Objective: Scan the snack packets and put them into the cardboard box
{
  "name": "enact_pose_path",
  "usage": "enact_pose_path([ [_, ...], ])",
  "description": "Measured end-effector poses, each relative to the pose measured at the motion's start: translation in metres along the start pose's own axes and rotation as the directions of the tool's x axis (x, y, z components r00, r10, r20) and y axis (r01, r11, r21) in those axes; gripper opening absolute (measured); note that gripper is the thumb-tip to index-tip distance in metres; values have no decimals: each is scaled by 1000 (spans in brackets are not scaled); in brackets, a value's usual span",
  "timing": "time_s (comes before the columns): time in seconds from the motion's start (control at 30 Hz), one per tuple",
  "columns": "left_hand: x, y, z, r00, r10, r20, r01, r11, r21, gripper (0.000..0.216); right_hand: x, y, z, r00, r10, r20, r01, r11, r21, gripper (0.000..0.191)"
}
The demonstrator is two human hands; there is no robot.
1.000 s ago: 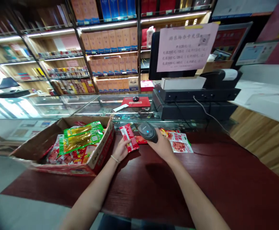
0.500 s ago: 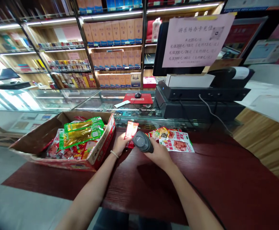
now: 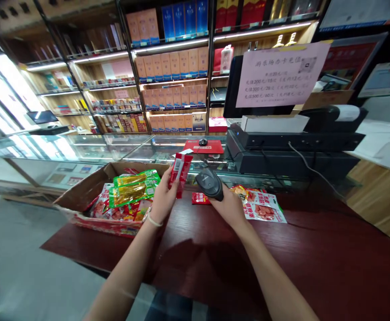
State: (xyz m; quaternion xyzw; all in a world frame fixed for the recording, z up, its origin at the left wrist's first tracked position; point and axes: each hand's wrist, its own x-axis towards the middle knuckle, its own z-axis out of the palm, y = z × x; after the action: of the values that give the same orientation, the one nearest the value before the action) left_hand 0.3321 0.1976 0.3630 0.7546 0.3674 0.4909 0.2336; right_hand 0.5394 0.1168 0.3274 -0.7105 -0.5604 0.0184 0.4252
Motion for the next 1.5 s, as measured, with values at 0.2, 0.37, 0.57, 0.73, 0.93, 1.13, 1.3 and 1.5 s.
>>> enact_pose_path([
  [0.2,4,-24,-100,994,71,-82,-23,876,482,49,15,-61,35,996,-52,77,57,997,-54,40],
  [0.37,-4,-68,-132,991,-82,101,-20,671,741,40,25,-96,73,985,-66,160,88,987,-134,40],
  [0.57,-6,-81,-130,977,-86,193,-76,711,699,33,23,-101,88,977,-66,202,108,972,-206,45],
  [0.73,-7,-40,-101,980,69,185,-160,827,539,33,19,-70,66,992,18,125,12,972,-236,43],
  [0.93,-10,8,-22,949,184,258,-256,924,285,28,11,-7,16,997,79,11,-74,971,-227,39],
  [1.13,-6,-7,77,937,126,325,-182,972,146,25,-2,60,-34,979,165,-123,-191,948,-254,38],
  [1.3,-12,-44,140,908,51,415,-171,952,255,45,-13,100,-54,935,252,-248,-308,926,-217,38],
  [1.5,-25,-86,160,867,-127,481,-161,844,512,79,-21,113,-51,923,283,-262,-339,918,-205,40],
])
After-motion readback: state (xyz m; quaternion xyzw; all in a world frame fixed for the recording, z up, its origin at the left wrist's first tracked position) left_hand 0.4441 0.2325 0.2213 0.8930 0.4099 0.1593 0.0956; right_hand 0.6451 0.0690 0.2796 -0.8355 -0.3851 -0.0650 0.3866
